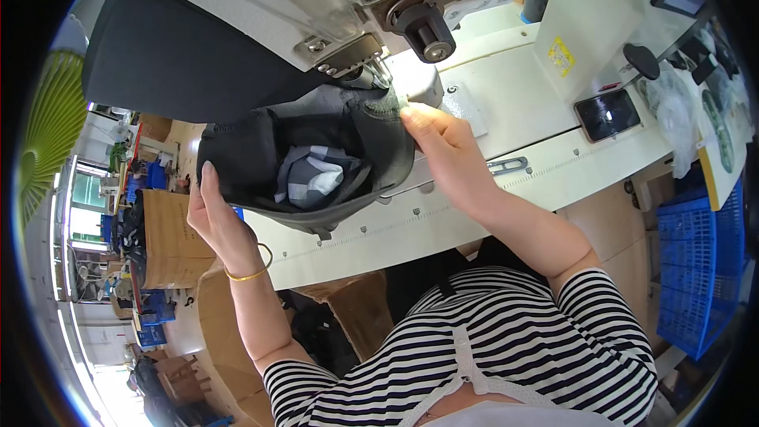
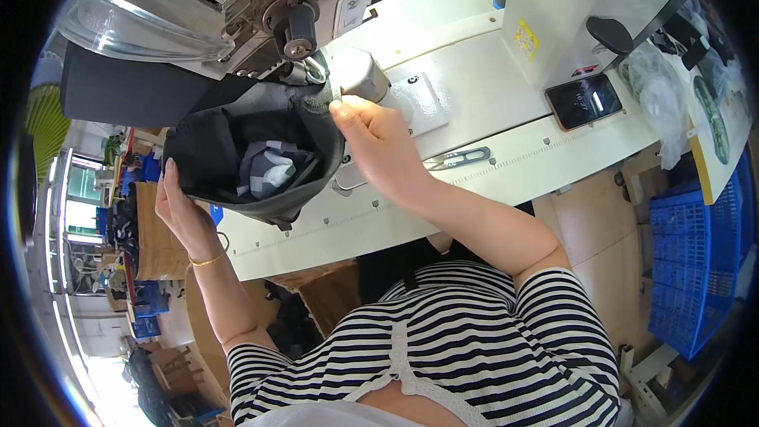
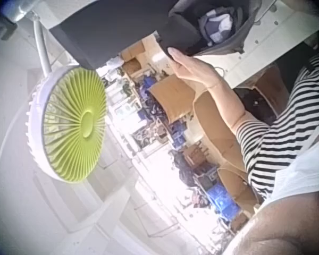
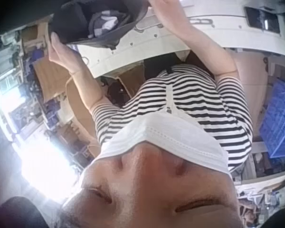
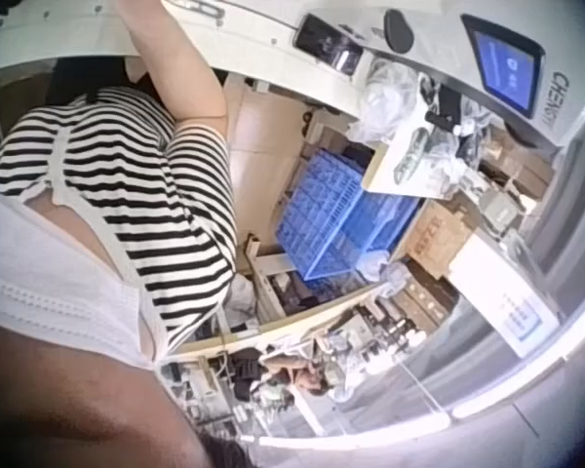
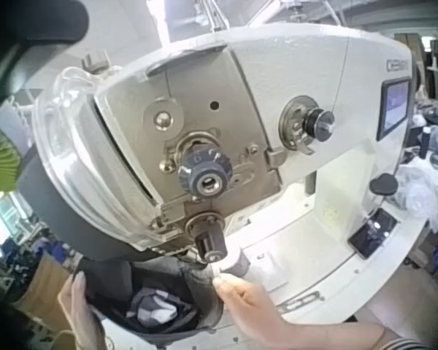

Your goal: The recorder is sewing and sorting black shoe upper components at a sewing machine station in a factory.

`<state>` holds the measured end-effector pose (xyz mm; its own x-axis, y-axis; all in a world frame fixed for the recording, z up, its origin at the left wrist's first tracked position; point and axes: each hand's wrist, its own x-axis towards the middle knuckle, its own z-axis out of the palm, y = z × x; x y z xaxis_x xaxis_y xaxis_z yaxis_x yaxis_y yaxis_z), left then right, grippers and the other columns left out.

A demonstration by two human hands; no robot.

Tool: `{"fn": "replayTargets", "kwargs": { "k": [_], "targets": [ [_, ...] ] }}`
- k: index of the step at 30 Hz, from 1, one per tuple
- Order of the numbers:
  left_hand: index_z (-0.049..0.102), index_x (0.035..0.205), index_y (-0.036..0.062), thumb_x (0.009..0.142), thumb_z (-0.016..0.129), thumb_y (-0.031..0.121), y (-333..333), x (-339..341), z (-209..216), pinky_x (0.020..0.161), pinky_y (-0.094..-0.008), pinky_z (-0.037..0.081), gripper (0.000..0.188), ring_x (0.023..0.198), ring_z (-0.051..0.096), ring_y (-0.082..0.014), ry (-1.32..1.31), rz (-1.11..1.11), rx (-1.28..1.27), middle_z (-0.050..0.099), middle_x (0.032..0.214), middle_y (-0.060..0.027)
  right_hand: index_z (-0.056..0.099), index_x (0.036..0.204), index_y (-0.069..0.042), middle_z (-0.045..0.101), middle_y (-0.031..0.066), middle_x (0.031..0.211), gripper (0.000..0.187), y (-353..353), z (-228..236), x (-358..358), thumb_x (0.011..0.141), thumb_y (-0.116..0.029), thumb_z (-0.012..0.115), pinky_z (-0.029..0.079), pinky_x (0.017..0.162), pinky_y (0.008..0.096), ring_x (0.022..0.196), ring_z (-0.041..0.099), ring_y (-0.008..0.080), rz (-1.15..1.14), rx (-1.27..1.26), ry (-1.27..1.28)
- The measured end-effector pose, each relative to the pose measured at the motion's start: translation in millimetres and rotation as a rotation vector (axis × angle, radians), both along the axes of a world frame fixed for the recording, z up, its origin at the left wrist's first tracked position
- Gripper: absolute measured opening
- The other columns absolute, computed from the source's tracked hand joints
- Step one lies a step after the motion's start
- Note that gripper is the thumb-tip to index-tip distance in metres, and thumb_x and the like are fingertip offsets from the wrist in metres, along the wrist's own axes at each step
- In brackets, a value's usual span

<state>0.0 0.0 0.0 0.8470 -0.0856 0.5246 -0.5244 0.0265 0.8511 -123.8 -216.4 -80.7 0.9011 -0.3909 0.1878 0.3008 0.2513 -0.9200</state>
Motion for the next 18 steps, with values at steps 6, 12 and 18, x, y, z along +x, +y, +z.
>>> {"fn": "replayTargets", "kwargs": {
  "k": [6,12,18],
  "targets": [
    [0.066,0.084,-0.0010,0.091,0.058,0.016,-7,4,-3,0.066,-0.0193,0.040,0.020,0.070,0.050,-0.0025,0.022,0.072,-0.009,0.062,0.079,0.0019,0.055,0.089,-0.002,0.037,-0.0085,0.065,0.024,4,4,-8,0.098,-0.022,0.044,0.026,0.053,0.0207,0.061,0.030,0.0012,-0.076,-0.185,0.082],
    [0.063,0.100,-0.0050,0.092,0.054,0.015,4,10,-6,0.080,-0.0237,0.045,0.023,0.086,0.061,-0.0122,0.059,0.047,0.033,0.066,0.097,-0.0082,0.044,0.078,-0.002,0.037,-0.0017,0.060,0.028,14,3,-11,0.097,-0.023,0.042,0.030,0.049,0.0263,0.057,0.033,0.0048,-0.140,-0.219,0.054],
    [0.063,0.097,-0.0026,0.093,0.054,0.016,-12,15,-5,0.079,-0.0228,0.045,0.021,0.085,0.057,-0.0086,0.072,-0.034,-0.098,0.064,0.094,-0.0034,0.047,0.082,-0.003,0.037,-0.0028,0.062,0.025,14,1,-10,0.097,-0.022,0.042,0.031,0.051,0.0243,0.059,0.034,0.0043,-0.083,-0.177,0.018]
  ]
}}
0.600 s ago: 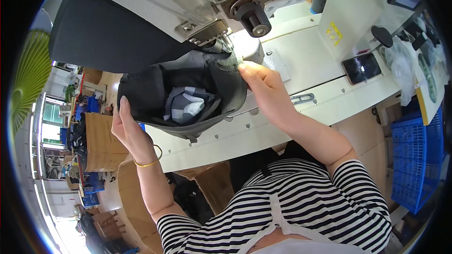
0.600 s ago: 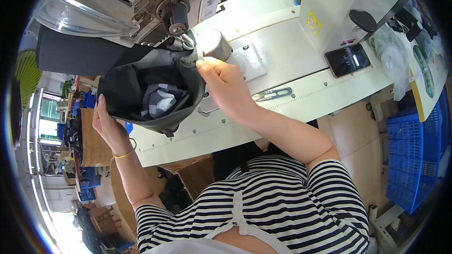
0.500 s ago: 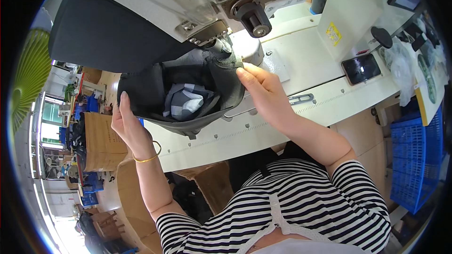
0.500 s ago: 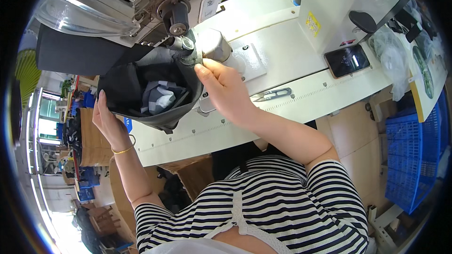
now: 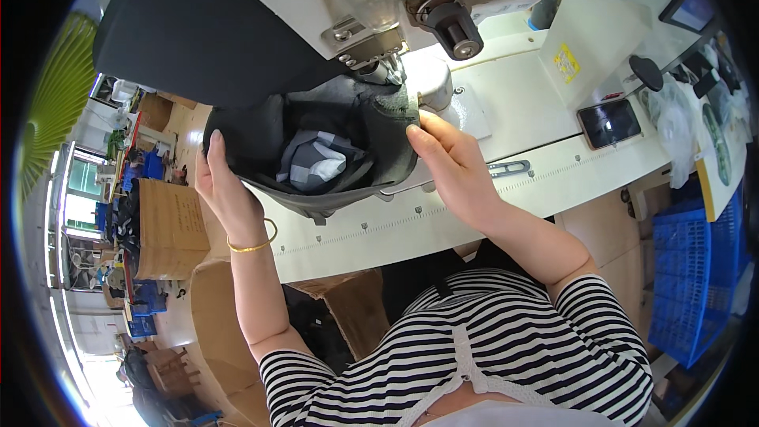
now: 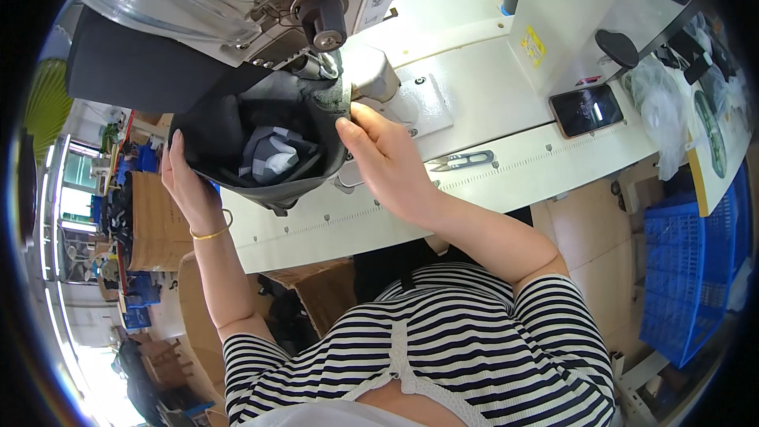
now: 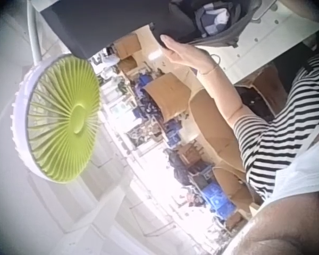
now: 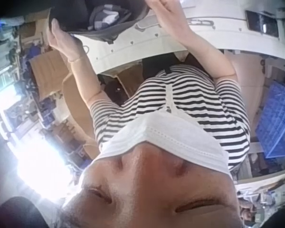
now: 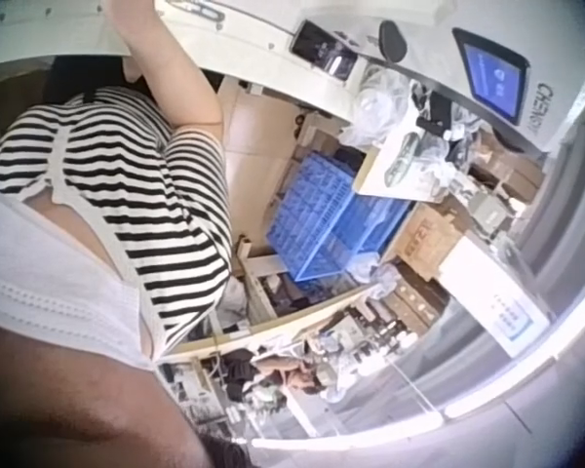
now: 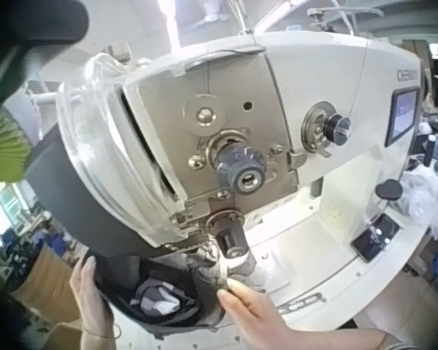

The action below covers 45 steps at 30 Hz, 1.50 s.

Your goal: The recorder is sewing and sorting black shoe upper components at a sewing machine station in a factory.

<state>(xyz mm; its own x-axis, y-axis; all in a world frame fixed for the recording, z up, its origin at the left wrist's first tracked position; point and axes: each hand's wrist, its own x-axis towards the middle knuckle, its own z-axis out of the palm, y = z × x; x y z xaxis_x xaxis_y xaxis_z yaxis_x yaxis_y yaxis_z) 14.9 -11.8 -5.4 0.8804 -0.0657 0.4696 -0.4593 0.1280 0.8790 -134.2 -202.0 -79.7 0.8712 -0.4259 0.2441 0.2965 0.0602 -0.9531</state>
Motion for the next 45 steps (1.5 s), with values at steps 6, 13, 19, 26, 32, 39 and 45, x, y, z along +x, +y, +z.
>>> {"fn": "replayTargets", "kwargs": {
  "k": [6,13,19,26,32,39,45],
  "targets": [
    [0.062,0.104,-0.0059,0.092,0.056,0.018,-15,27,0,0.079,-0.0246,0.046,0.027,0.085,0.058,-0.0109,0.049,-0.001,-0.016,0.064,0.097,-0.0051,0.047,0.085,-0.003,0.037,-0.0026,0.064,0.026,-3,5,3,0.097,-0.025,0.043,0.030,0.052,0.0247,0.060,0.033,0.0049,-0.004,-0.061,-0.022],
    [0.069,0.094,0.0020,0.081,0.060,0.048,31,199,15,0.082,-0.0384,0.047,0.048,0.088,0.063,-0.0329,-0.478,0.629,0.842,0.068,0.092,-0.0186,0.059,0.113,0.001,0.064,0.0078,0.108,0.027,9,-13,-25,0.096,-0.014,0.044,0.050,0.081,0.0281,0.091,0.062,0.0153,0.539,0.086,0.136],
    [0.047,0.127,-0.0001,0.094,0.047,0.037,-64,194,57,0.090,-0.0318,0.045,0.049,0.107,0.053,-0.0202,-0.464,-0.385,0.031,0.055,0.119,-0.0122,0.060,0.109,0.001,0.065,0.0071,0.105,0.023,33,-21,-32,0.095,-0.012,0.047,0.048,0.079,0.0272,0.087,0.061,0.0133,0.551,0.002,0.214],
    [0.048,0.124,-0.0056,0.093,0.053,0.035,179,108,-47,0.095,-0.0339,0.043,0.051,0.114,0.052,-0.0227,-0.349,0.414,0.881,0.057,0.123,-0.0143,0.061,0.104,0.003,0.067,0.0121,0.099,0.022,70,-46,-20,0.094,-0.008,0.046,0.049,0.073,0.0256,0.082,0.063,0.0145,0.603,-0.115,0.365],
    [0.069,0.100,0.0032,0.083,0.063,0.035,522,-51,-287,0.074,-0.0305,0.049,0.037,0.082,0.065,-0.0164,0.404,0.996,0.927,0.070,0.089,-0.0109,0.061,0.104,0.004,0.067,0.0111,0.101,0.021,151,-67,9,0.094,-0.009,0.048,0.048,0.075,0.0251,0.084,0.062,0.0139,0.814,-0.307,0.457],
    [0.066,0.091,-0.0061,0.072,0.064,0.039,612,-311,-560,0.085,-0.0439,0.047,0.048,0.100,0.060,-0.0416,1.407,0.891,0.885,0.062,0.097,-0.0301,0.059,0.111,0.001,0.065,0.0085,0.107,0.024,268,-91,61,0.091,-0.011,0.054,0.042,0.092,0.0289,0.099,0.059,0.0165,0.794,-0.775,0.108],
    [0.059,0.111,-0.0082,0.074,0.064,0.044,567,-313,-642,0.098,-0.0409,0.042,0.065,0.113,0.054,-0.0395,1.645,0.854,0.926,0.054,0.118,-0.0312,0.056,0.119,-0.002,0.059,0.0099,0.120,0.035,361,-110,133,0.085,-0.012,0.061,0.039,0.098,0.0327,0.110,0.055,0.0233,0.700,-1.241,-0.238]
  ]
}}
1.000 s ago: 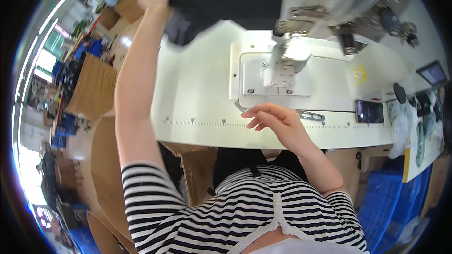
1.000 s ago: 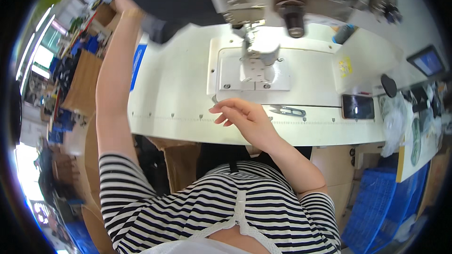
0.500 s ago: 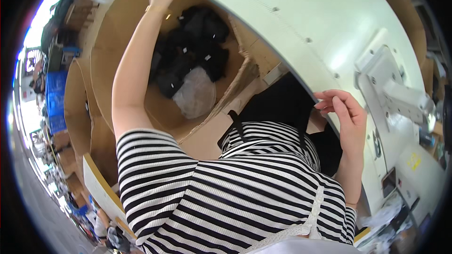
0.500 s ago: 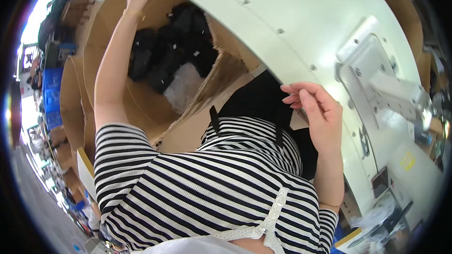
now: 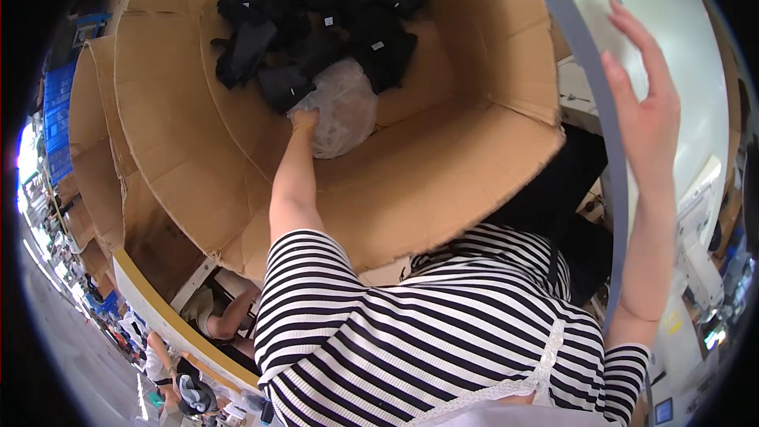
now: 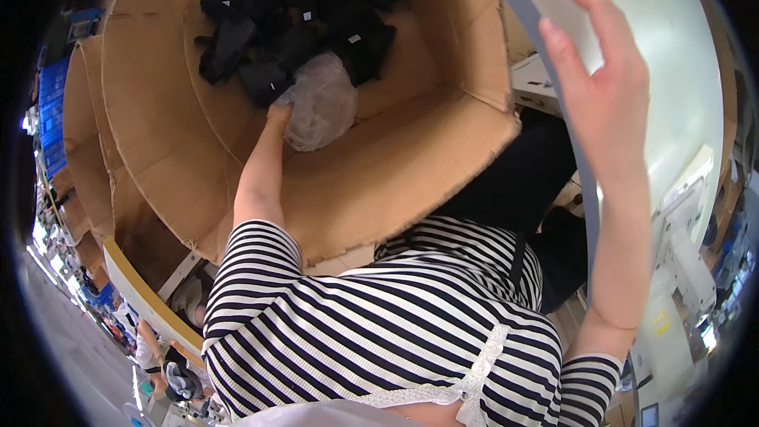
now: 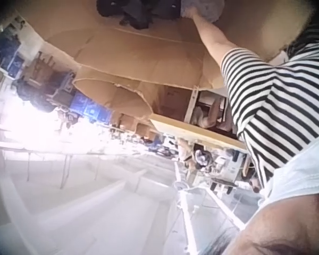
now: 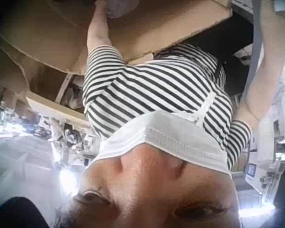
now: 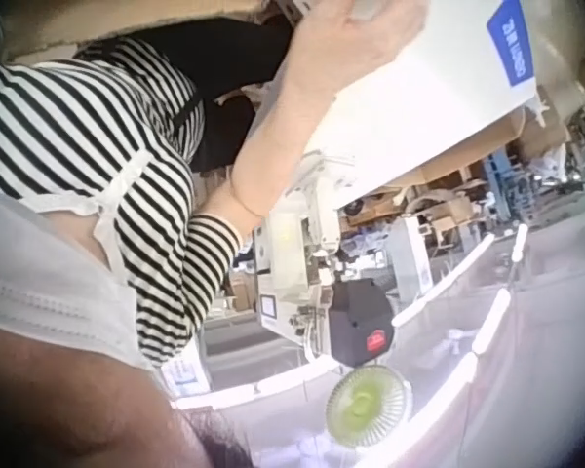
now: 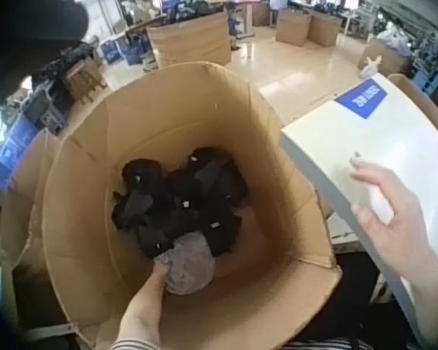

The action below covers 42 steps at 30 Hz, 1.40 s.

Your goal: The recorder is sewing and sorting black shoe upper components at a sewing machine station in a factory.

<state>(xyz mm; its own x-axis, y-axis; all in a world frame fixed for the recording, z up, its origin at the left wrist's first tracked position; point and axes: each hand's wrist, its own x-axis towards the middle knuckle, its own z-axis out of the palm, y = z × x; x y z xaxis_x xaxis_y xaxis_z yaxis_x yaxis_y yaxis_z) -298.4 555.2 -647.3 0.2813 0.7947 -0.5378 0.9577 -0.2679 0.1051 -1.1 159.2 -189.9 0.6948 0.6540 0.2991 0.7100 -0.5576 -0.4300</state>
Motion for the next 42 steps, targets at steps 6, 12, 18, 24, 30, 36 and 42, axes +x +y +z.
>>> {"fn": "replayTargets", "kwargs": {
  "k": [6,12,18,24,30,36,42],
  "targets": [
    [0.045,0.120,-0.0098,0.071,0.071,0.034,30,57,-33,0.100,-0.0416,0.040,0.071,0.116,0.049,-0.0417,-0.183,0.128,0.046,0.048,0.126,-0.0293,0.051,0.127,-0.005,0.049,0.0083,0.134,0.044,63,-24,48,0.086,-0.016,0.060,0.031,0.106,0.0341,0.127,0.043,0.0226,0.129,-0.187,-0.122],
    [0.041,0.120,-0.0137,0.069,0.074,0.018,105,100,-92,0.103,-0.0385,0.035,0.068,0.119,0.047,-0.0413,-0.544,0.351,0.081,0.047,0.125,-0.0316,0.051,0.126,-0.006,0.049,0.0100,0.131,0.053,74,-33,56,0.076,-0.011,0.067,0.038,0.099,0.0366,0.120,0.047,0.0275,0.139,-0.300,-0.263],
    [0.035,0.124,-0.0153,0.072,0.073,0.015,149,124,-101,0.098,-0.0397,0.041,0.071,0.114,0.052,-0.0406,-0.664,0.622,-0.014,0.052,0.120,-0.0320,0.043,0.132,-0.003,0.045,0.0133,0.135,0.059,68,-31,62,0.076,-0.005,0.061,0.031,0.105,0.0412,0.126,0.041,0.0299,0.128,-0.436,-0.181],
    [0.033,0.135,0.0021,0.077,0.068,0.010,47,168,-47,0.090,-0.0432,0.045,0.069,0.105,0.056,-0.0436,-0.305,0.346,0.269,0.058,0.113,-0.0280,0.036,0.135,0.002,0.036,0.0211,0.141,0.055,73,-46,56,0.086,-0.010,0.057,0.023,0.111,0.0454,0.133,0.033,0.0339,0.123,-0.286,-0.019],
    [0.047,0.131,0.0081,0.074,0.063,-0.002,13,151,25,0.072,-0.0351,0.047,0.060,0.070,0.059,-0.0272,-0.700,0.011,0.059,0.062,0.095,-0.0201,0.035,0.137,0.001,0.034,0.0218,0.142,0.052,55,-49,59,0.089,-0.011,0.054,0.024,0.110,0.0474,0.134,0.031,0.0356,0.064,-0.238,0.083],
    [0.047,0.132,0.0144,0.082,0.059,0.005,21,140,1,0.076,-0.0344,0.048,0.052,0.079,0.063,-0.0269,-0.688,-0.497,-0.316,0.063,0.096,-0.0237,0.021,0.142,-0.001,0.022,0.0210,0.141,0.080,60,-30,90,0.081,-0.031,0.064,0.030,0.102,0.0507,0.129,0.028,0.0341,0.382,-0.548,-0.163],
    [0.045,0.133,0.0101,0.083,0.065,0.019,2,189,-56,0.085,-0.0385,0.048,0.055,0.098,0.062,-0.0348,-0.503,-0.531,-0.580,0.061,0.107,-0.0267,0.034,0.137,0.001,0.034,0.0220,0.142,0.053,57,-48,60,0.089,-0.009,0.053,0.024,0.110,0.0474,0.134,0.031,0.0356,0.086,-0.331,0.058]
  ]
}}
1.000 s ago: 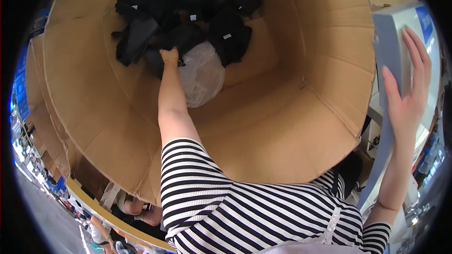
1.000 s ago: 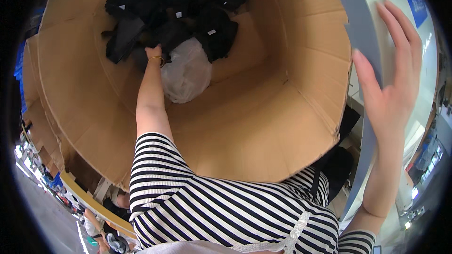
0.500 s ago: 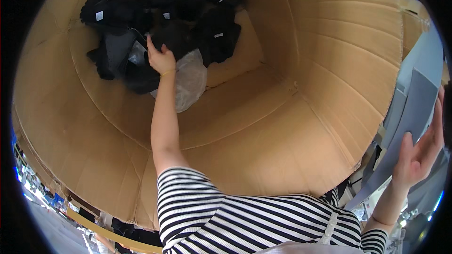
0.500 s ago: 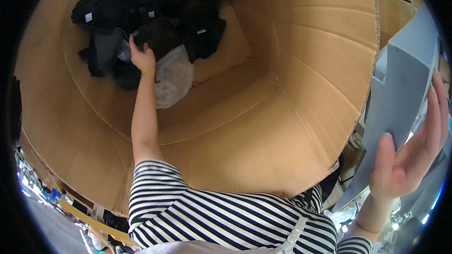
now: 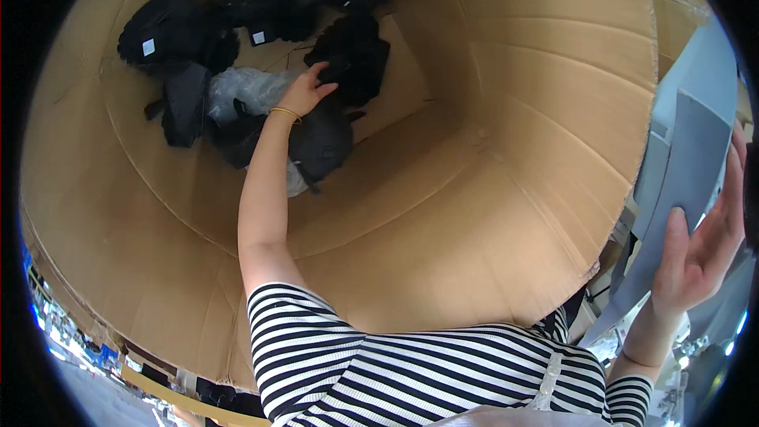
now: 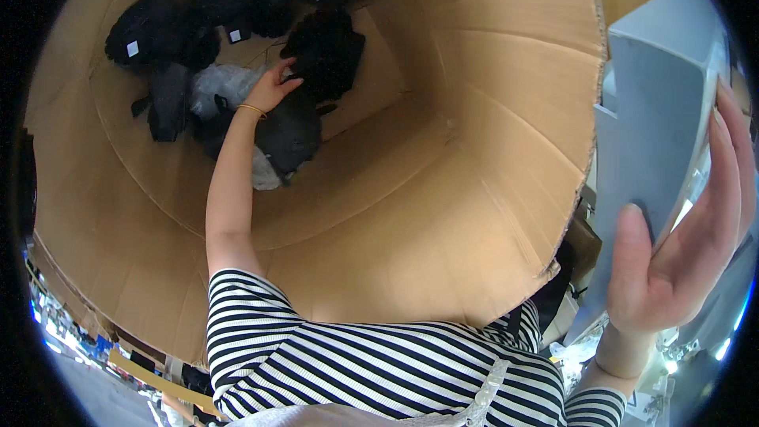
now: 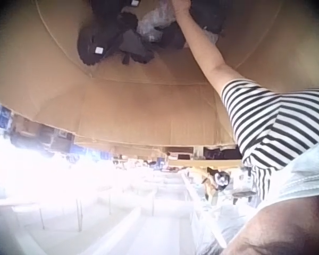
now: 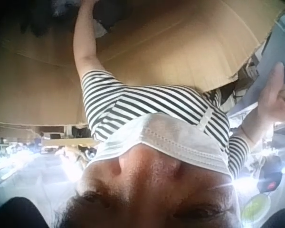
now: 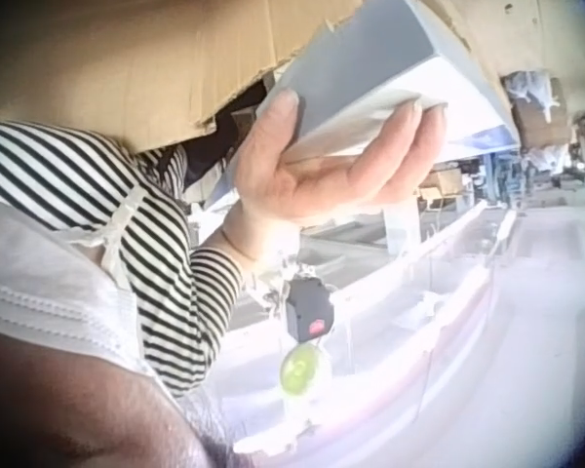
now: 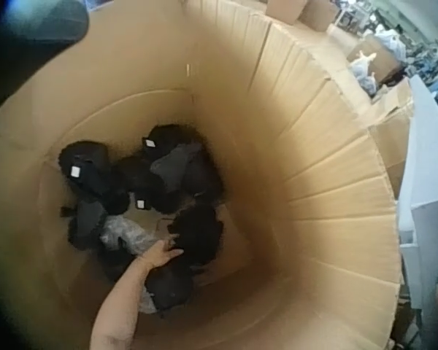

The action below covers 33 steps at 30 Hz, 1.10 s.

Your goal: The recorder is sewing and sorting black shoe upper components at a sewing machine station in a factory.

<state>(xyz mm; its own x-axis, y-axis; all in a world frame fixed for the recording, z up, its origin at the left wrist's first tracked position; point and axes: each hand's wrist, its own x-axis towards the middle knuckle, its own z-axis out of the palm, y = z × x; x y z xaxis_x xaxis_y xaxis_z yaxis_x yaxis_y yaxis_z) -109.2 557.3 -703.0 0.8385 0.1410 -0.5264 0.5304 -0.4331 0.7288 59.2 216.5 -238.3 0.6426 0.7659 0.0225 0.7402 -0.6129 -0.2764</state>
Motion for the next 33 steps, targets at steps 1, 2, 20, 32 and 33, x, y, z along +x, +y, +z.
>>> {"fn": "replayTargets", "kwargs": {
  "k": [1,2,20,32,33],
  "targets": [
    [0.043,0.134,0.0081,0.083,0.065,0.019,-2,13,3,0.084,-0.0373,0.048,0.057,0.098,0.062,-0.0312,0.043,-0.086,0.000,0.061,0.108,-0.0251,0.035,0.136,0.001,0.035,0.0222,0.142,0.052,1,4,-1,0.088,-0.007,0.052,0.024,0.110,0.0471,0.134,0.031,0.0355,0.012,-0.029,-0.020],
    [0.041,0.136,0.0061,0.083,0.065,0.019,-5,27,5,0.084,-0.0361,0.048,0.060,0.099,0.061,-0.0277,0.086,-0.171,0.001,0.061,0.109,-0.0236,0.035,0.136,0.001,0.035,0.0222,0.142,0.052,2,6,-3,0.088,-0.007,0.052,0.024,0.110,0.0471,0.134,0.031,0.0355,0.005,-0.043,-0.028],
    [0.017,0.146,0.0114,0.079,0.060,0.007,-1,119,-84,0.093,-0.0399,0.048,0.080,0.113,0.055,-0.0346,0.317,-0.346,0.550,0.039,0.142,-0.0173,0.032,0.136,0.004,0.025,0.0215,0.145,0.055,18,11,-4,0.088,-0.015,0.050,0.032,0.107,0.0433,0.133,0.032,0.0323,-0.102,-0.197,-0.031],
    [0.051,0.126,0.0145,0.083,0.055,0.003,-130,38,-46,0.086,-0.0396,0.050,0.045,0.108,0.058,-0.0301,0.197,-0.778,0.613,0.057,0.121,-0.0142,0.043,0.130,0.001,0.041,0.0221,0.134,0.058,9,15,5,0.075,-0.005,0.061,0.035,0.102,0.0438,0.122,0.042,0.0363,0.087,-0.036,-0.139],
    [0.049,0.127,0.0165,0.085,0.053,0.003,-133,29,-43,0.083,-0.0391,0.051,0.045,0.104,0.061,-0.0285,0.039,-0.749,0.663,0.058,0.118,-0.0135,0.045,0.129,0.001,0.043,0.0215,0.133,0.057,8,13,5,0.074,-0.005,0.062,0.036,0.101,0.0429,0.121,0.044,0.0357,0.100,-0.030,-0.173]
  ]
}}
